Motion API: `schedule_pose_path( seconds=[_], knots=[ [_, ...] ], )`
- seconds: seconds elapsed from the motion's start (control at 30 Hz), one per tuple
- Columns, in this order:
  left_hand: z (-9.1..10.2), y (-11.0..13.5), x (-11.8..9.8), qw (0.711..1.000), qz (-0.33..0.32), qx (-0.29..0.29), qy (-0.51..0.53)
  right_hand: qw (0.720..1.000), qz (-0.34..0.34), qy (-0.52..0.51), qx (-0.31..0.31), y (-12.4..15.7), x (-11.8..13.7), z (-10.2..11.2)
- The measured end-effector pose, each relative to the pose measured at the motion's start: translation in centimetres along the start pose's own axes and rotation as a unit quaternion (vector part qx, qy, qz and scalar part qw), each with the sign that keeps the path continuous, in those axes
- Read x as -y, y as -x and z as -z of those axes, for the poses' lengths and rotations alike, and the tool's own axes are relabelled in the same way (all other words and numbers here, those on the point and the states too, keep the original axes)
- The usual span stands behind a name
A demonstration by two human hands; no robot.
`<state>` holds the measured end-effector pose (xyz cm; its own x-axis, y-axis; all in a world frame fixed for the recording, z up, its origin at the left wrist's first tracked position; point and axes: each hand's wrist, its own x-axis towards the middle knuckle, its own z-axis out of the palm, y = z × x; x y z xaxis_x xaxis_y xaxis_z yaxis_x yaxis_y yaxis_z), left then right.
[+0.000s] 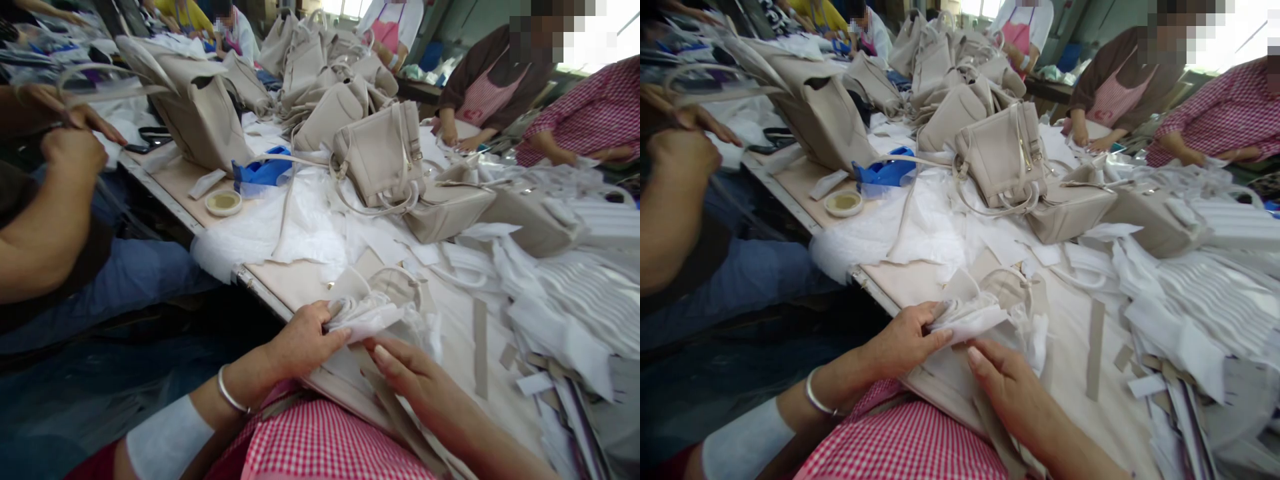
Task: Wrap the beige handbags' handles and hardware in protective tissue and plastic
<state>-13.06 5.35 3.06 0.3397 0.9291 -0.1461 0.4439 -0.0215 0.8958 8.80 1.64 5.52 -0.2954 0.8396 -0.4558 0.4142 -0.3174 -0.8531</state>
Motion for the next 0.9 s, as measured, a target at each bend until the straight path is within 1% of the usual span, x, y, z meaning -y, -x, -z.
schedule_pose_path(
  seconds=[0.03, 0.07, 0.1, 0.13, 0.17, 0.2, 0.23, 0.27, 0.3, 0.37, 0.47, 0.57, 0.63, 0.7, 0.73, 0.83, 0.9],
  knots=[
    [0.0, 0.0, 0.1, 1.000, 0.006, 0.002, -0.002, 0.991, 0.069, 0.102, -0.043, 0.4, -0.1, 1.0],
    [0.0, -0.1, 0.2, 1.000, 0.013, 0.008, -0.003, 0.966, 0.142, 0.197, -0.087, 0.5, -0.1, 1.9],
    [0.0, -0.1, 0.2, 1.000, 0.018, 0.015, -0.003, 0.927, 0.211, 0.283, -0.123, 0.4, 0.1, 2.6],
    [0.0, -0.2, 0.1, 0.999, 0.020, 0.025, -0.002, 0.881, 0.271, 0.362, -0.142, 0.1, 0.3, 3.1],
    [0.0, -0.2, 0.1, 0.999, 0.021, 0.034, -0.002, 0.832, 0.320, 0.432, -0.134, -0.5, 0.7, 3.4],
    [0.1, -0.3, 0.0, 0.999, 0.018, 0.042, -0.004, 0.788, 0.354, 0.491, -0.109, -1.3, 1.1, 3.4],
    [0.1, -0.3, -0.1, 0.999, 0.014, 0.049, -0.007, 0.752, 0.374, 0.536, -0.080, -2.1, 1.6, 3.2],
    [0.1, -0.3, -0.2, 0.998, 0.012, 0.054, -0.012, 0.726, 0.385, 0.567, -0.058, -3.0, 2.0, 2.8],
    [0.2, -0.2, -0.2, 0.998, 0.010, 0.057, -0.018, 0.708, 0.393, 0.585, -0.042, -3.8, 2.2, 2.4],
    [0.2, -0.1, -0.1, 0.998, 0.010, 0.061, -0.022, 0.689, 0.408, 0.599, -0.018, -5.2, 2.5, 1.5],
    [0.1, 0.1, 0.1, 0.998, -0.017, 0.063, -0.006, 0.682, 0.431, 0.590, 0.006, -6.2, 2.5, 0.8],
    [-0.1, 0.1, 0.2, 0.997, -0.045, 0.056, 0.001, 0.698, 0.433, 0.570, 0.021, -6.6, 2.4, 1.0],
    [-0.1, 0.0, 0.2, 0.998, -0.045, 0.048, -0.002, 0.710, 0.430, 0.557, 0.027, -6.5, 2.4, 1.3],
    [-0.1, -0.1, 0.1, 0.999, -0.028, 0.043, -0.001, 0.711, 0.438, 0.549, 0.009, -5.9, 2.2, 1.8],
    [-0.1, -0.1, 0.2, 0.999, -0.010, 0.047, 0.008, 0.704, 0.450, 0.548, -0.009, -5.5, 1.9, 2.1],
    [-0.1, -0.2, 0.6, 0.992, 0.064, 0.081, 0.079, 0.665, 0.499, 0.554, -0.054, -3.7, 0.6, 2.9],
    [-0.2, -0.2, 1.0, 0.982, 0.098, 0.102, 0.127, 0.646, 0.518, 0.558, -0.058, -2.8, -0.2, 3.1]
  ],
)
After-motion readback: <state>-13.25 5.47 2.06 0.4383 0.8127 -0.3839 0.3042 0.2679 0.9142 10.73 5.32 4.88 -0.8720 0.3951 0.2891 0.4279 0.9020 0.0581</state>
